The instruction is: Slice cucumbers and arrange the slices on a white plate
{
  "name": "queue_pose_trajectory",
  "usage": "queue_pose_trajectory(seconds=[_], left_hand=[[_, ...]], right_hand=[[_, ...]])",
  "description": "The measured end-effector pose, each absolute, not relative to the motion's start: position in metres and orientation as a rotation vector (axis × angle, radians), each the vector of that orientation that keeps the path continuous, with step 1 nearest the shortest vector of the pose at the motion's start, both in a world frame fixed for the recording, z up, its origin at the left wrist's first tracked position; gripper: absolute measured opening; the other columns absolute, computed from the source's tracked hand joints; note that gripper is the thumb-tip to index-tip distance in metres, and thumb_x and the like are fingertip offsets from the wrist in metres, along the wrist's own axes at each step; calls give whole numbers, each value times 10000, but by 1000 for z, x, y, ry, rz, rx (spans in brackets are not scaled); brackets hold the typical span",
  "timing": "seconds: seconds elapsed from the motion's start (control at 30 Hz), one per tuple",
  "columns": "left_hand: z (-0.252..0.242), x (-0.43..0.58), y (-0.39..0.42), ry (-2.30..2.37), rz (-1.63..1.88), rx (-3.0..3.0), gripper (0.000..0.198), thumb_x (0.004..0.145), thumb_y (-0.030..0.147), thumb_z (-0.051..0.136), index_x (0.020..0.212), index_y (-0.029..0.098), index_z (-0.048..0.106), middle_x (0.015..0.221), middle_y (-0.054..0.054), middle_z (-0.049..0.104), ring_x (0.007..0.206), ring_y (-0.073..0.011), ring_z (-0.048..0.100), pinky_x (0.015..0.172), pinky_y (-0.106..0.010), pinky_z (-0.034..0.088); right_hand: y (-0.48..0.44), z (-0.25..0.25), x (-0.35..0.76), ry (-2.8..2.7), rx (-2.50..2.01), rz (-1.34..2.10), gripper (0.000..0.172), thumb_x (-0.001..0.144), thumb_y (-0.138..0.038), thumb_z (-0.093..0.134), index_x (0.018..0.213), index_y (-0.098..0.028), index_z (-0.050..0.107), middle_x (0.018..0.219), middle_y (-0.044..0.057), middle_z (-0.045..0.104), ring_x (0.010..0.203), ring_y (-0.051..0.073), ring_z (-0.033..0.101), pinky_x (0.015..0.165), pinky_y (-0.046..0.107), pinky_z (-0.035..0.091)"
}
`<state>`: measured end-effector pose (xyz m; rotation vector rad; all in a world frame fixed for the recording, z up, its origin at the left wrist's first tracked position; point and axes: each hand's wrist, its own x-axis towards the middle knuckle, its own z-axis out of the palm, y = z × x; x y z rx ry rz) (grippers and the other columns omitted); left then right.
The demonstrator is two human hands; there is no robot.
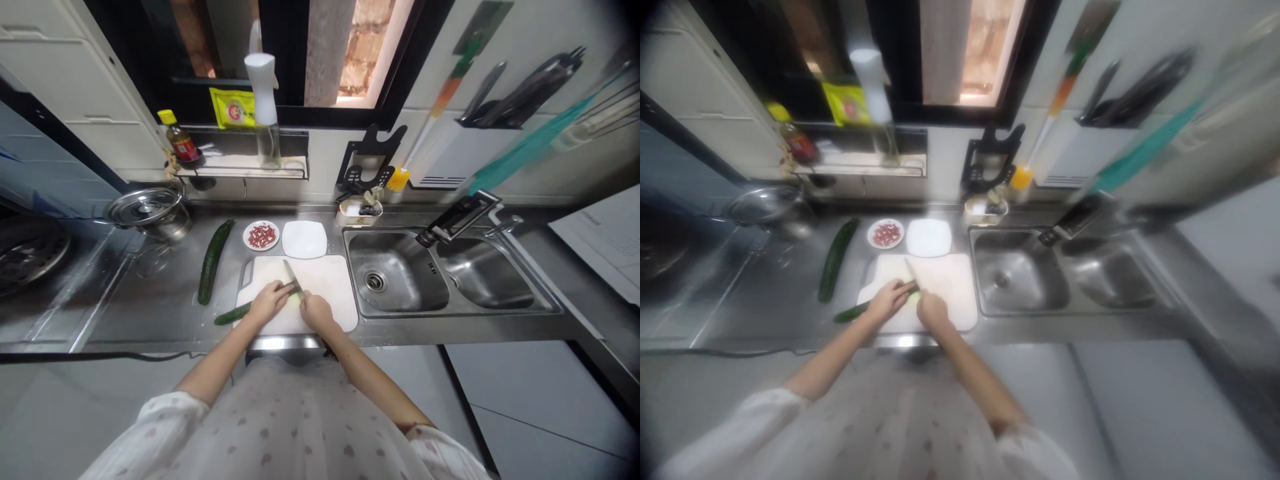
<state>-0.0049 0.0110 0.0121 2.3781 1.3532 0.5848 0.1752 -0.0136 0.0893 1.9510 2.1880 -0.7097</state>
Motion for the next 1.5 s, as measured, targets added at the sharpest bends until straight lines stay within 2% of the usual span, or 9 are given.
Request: queue_pose_trajectory(seconds=[0.57,1.2,1.5], left_hand=[[13,-6,15,1322,608,2323,382,928,291,431,1287,282,563,1012,-56,548,908,-159,534,836,-291,469],[17,-6,15,1295,610,2339,380,935,288,423,1286,268,565,1002,-62,551,899,-163,537,843,-297,470],[14,-7,17,1283,614,2315,381,924,272,438,1282,266,569,1001,-60,549,901,-160,535,843,-288,465]], right_hand=[[-33,100,189,2124,1876,-747,305,916,-161,343,1128,-120,559,988,144,670,953,219,627,764,278,437],[-7,94,171,2179,1905,-741,356,909,-139,344,1200,-100,544,1030,158,667,995,219,618,813,288,437],[-29,92,186,2150,1880,-724,309,904,-150,343,1108,-114,572,989,152,668,950,227,630,772,295,444]])
